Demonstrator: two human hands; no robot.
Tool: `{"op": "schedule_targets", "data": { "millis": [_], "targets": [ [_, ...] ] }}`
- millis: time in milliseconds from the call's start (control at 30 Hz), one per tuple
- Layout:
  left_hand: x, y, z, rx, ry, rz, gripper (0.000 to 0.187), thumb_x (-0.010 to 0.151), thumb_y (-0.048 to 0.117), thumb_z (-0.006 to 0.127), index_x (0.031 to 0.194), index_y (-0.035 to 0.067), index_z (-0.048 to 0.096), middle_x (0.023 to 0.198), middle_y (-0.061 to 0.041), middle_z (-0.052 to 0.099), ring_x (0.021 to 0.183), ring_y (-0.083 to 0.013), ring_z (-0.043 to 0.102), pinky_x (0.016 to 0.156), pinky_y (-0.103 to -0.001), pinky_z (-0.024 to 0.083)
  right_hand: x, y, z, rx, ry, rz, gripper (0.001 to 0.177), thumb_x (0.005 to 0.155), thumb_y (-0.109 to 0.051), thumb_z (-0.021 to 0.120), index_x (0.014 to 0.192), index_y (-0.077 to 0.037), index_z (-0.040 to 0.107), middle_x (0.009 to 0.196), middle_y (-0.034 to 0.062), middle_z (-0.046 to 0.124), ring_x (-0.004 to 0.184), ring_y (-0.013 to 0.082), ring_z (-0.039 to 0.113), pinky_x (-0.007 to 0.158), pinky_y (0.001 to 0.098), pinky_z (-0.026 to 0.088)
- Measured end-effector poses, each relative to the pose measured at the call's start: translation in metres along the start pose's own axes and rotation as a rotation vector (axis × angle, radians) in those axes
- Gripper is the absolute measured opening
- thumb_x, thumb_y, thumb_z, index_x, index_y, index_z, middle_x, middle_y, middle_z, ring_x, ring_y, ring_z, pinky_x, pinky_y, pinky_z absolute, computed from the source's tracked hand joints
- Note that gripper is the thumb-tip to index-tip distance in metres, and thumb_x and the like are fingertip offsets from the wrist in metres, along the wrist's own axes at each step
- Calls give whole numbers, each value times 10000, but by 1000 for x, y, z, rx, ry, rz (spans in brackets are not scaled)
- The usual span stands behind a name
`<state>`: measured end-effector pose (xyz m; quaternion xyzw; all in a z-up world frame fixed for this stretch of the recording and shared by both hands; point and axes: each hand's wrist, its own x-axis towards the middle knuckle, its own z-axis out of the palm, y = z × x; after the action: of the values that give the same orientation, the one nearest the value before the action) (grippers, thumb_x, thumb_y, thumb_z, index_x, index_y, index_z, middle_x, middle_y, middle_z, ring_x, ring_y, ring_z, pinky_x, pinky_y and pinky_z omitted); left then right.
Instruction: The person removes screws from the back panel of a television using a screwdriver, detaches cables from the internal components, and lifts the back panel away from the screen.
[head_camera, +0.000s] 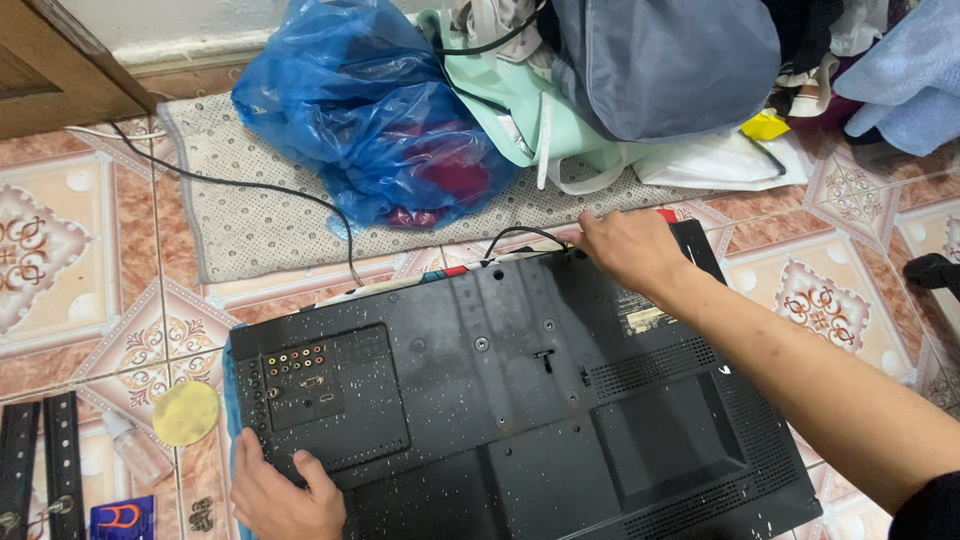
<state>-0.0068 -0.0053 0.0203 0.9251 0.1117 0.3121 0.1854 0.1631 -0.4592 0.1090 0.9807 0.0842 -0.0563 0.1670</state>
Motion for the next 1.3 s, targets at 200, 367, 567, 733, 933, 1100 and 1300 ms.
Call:
{"op": "schedule_targets", "data": {
  "millis": [200,367,567,733,933,1100,1300],
  "targets": [
    [1,2,-3,-2,-35,5,565,1048,234,490,1495,-105,558,1445,-310,606,1226,-529,584,1030,-599,406,0,2,-13,405,-25,-53,240,853,-92,593,1089,-137,591,966,166,585,833,438,599,605,545,463],
    [2,0,-4,-14,-35,15,564,1044,234,491,1489,-109,545,1432,-319,602,1231,-530,577,1042,-596,401,-5,-8,-45,551,-146,68,498,787,-270,769,1230,-175,563,1191,153,532,1028,420,608,768,565,509],
    [0,-2,-3,-5,-53,1,571,1013,206,517,1492,-104,541,1438,-312,601,1225,-521,573,1044,-598,397,2,-2,-16,308,-115,97,419,1030,-512,504,1076,-102,578,845,238,699,785,522,660,639,592,499],
    [-1,-1,-6,-7,-81,-17,591,996,206,524,1498,-107,534,1444,-318,593,1251,-518,564,1058,-597,387,-2,2,-22,403,-129,-31,365,863,-71,577,1214,-165,553,989,215,572,865,473,591,647,569,486],
    [2,1,-3,-3,-34,27,558,1045,208,507,1498,-115,546,1440,-327,603,1257,-528,581,1052,-601,407,0,1,-12,405,-156,48,477,874,-454,714,1178,-147,512,1017,186,585,830,499,654,657,614,506],
    [3,4,-2,-46,16,89,528,1088,198,480,1454,-173,566,1405,-363,615,1251,-558,585,1066,-615,414,0,1,-23,308,-44,-81,248,901,-73,494,1136,-135,542,868,180,533,770,452,565,555,570,456],
    [3,4,0,-55,28,87,564,1105,238,456,1446,-194,578,1389,-392,616,1239,-569,582,1081,-608,407,-2,-1,-20,513,-59,-81,653,779,-161,825,1333,-156,479,1131,196,514,887,471,622,711,580,497]
  ]
}}
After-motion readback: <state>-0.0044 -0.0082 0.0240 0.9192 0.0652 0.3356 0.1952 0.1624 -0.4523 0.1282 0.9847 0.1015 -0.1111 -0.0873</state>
